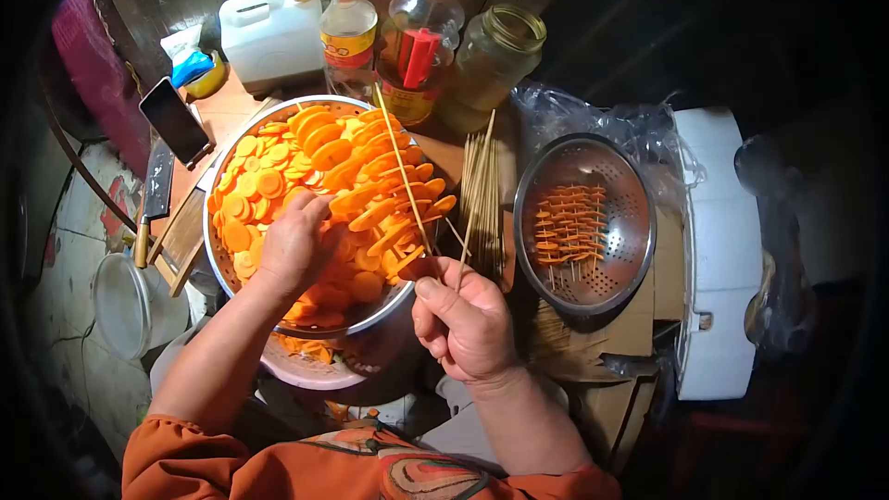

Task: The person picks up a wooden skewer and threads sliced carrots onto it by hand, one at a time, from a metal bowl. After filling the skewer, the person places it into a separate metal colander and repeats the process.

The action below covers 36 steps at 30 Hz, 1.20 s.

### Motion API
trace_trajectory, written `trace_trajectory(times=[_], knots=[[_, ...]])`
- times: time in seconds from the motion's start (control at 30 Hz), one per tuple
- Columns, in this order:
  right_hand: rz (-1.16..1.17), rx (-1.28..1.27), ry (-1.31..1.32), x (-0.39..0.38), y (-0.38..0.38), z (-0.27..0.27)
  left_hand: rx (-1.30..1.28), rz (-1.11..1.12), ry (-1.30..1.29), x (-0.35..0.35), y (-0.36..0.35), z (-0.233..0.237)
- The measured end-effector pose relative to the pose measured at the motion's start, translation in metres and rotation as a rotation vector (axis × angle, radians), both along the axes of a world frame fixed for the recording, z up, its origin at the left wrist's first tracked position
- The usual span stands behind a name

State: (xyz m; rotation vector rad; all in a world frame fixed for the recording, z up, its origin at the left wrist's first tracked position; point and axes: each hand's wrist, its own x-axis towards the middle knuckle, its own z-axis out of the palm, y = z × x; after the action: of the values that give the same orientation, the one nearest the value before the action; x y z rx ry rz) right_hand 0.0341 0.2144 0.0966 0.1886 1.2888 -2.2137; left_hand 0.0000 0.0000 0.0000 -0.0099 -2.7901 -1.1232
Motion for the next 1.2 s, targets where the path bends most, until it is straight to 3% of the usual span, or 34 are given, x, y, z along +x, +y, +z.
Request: trace_trajectory(times=[0.07,0.3,0.37,0.5,1.2], knots=[[-0.013,0.012,-0.007,0.003,-0.005,0.0,-0.206,0.04,0.064,-0.002,0.001,-0.002],[0.024,0.078,0.002,0.003,0.006,0.0,-0.138,0.032,0.159,-0.015,0.003,-0.011],[0.04,0.089,-0.002,0.004,0.005,0.002,0.758,0.218,-0.322,-0.024,-0.011,0.004],[0.078,0.152,-0.026,0.006,0.0,0.004,1.404,0.438,-0.13,-0.027,-0.052,0.041],[0.143,0.279,0.024,0.012,-0.02,-0.007,1.357,0.414,-0.116,-0.007,-0.07,0.055]])
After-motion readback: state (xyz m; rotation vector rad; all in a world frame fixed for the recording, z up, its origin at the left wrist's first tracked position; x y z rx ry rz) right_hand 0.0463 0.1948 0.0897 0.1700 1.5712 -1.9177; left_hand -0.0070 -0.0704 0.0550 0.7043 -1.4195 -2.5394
